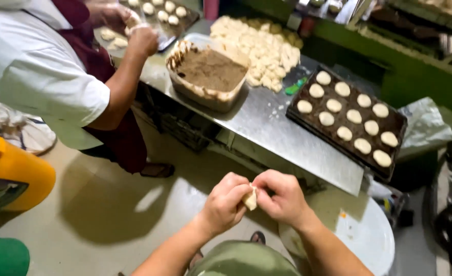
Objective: Filling dough with paste and shaping them into buns on baking trays
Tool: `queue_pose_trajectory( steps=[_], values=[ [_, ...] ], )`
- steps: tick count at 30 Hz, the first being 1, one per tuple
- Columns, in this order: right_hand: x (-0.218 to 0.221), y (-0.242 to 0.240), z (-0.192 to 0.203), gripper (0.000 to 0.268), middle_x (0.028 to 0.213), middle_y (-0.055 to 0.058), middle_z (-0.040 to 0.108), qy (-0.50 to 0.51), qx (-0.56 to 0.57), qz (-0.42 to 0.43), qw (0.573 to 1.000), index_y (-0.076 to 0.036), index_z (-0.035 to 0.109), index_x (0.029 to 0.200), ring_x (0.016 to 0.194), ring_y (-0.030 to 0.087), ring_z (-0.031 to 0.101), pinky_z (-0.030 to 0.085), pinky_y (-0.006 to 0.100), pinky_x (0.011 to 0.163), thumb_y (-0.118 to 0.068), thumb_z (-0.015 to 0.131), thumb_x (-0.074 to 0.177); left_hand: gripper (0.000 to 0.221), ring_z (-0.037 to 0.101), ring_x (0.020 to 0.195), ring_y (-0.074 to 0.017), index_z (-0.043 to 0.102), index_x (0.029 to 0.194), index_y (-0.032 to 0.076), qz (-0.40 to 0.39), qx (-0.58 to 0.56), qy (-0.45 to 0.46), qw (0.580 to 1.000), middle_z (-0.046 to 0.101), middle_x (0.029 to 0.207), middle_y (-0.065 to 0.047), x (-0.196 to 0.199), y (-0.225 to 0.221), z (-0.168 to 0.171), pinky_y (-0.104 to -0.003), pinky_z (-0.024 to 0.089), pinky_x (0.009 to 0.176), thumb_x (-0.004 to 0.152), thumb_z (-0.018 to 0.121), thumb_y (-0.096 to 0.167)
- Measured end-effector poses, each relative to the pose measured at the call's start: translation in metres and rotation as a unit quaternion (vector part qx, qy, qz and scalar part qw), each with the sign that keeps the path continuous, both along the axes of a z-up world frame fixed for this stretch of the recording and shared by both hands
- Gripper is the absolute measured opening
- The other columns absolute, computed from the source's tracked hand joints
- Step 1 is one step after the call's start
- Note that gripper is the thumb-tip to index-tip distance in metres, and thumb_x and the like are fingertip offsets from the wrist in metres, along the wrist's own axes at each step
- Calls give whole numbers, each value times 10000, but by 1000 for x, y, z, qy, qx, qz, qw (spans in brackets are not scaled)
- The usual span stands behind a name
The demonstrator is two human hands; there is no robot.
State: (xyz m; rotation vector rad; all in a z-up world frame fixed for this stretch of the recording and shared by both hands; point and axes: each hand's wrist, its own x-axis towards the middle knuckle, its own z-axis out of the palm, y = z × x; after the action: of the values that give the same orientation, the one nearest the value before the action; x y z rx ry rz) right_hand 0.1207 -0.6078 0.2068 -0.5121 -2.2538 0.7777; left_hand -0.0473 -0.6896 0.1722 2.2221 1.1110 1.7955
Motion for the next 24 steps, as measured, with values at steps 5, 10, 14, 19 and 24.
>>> queue_pose_trajectory(
  steps=[5, 10, 14, 19, 24],
  values=[
    [35, 24, -10, 109, 780, 34, 678, 62, -68, 65, 994, -83, 675, 836, 643, 140, 604, 492, 261, 590, -42, 574, 839, 74, 561, 817, -304, 621, 1026, -20, 80, -22, -2, 997, 611, 987, -162, 42, 11, 2, -396, 507, 750, 966, 615, 22],
    [65, 59, -30, 103, 808, 50, 702, 96, -185, 139, 968, -45, 697, 872, 679, 125, 639, 529, 248, 603, -109, 637, 926, 118, 577, 950, -343, 646, 1035, -28, 157, -27, 11, 987, 602, 1067, -178, 82, 26, 6, -447, 518, 853, 975, 614, 68],
    [76, 81, -48, 217, 720, 13, 712, 64, -248, 163, 953, -50, 739, 886, 596, 85, 600, 482, 235, 527, -212, 629, 979, 52, 617, 963, -348, 611, 989, -5, 165, -73, -12, 983, 648, 1024, -177, 103, 31, 0, -432, 538, 891, 965, 582, 29],
    [65, 93, -58, 112, 697, -8, 702, 3, -318, 210, 925, -64, 764, 870, 610, 57, 584, 473, 224, 546, -153, 715, 915, 26, 565, 837, -310, 578, 946, 4, 173, -106, -22, 979, 614, 943, -165, 107, 20, -6, -393, 503, 771, 960, 555, 2],
    [42, 92, -50, 162, 803, 11, 771, 2, -128, 267, 955, -121, 761, 850, 703, 119, 719, 557, 265, 641, -264, 736, 923, 178, 604, 863, -364, 612, 1001, -4, 184, -52, 4, 982, 629, 950, -200, 84, 11, -29, -457, 512, 830, 1015, 481, 115]
  ],
)
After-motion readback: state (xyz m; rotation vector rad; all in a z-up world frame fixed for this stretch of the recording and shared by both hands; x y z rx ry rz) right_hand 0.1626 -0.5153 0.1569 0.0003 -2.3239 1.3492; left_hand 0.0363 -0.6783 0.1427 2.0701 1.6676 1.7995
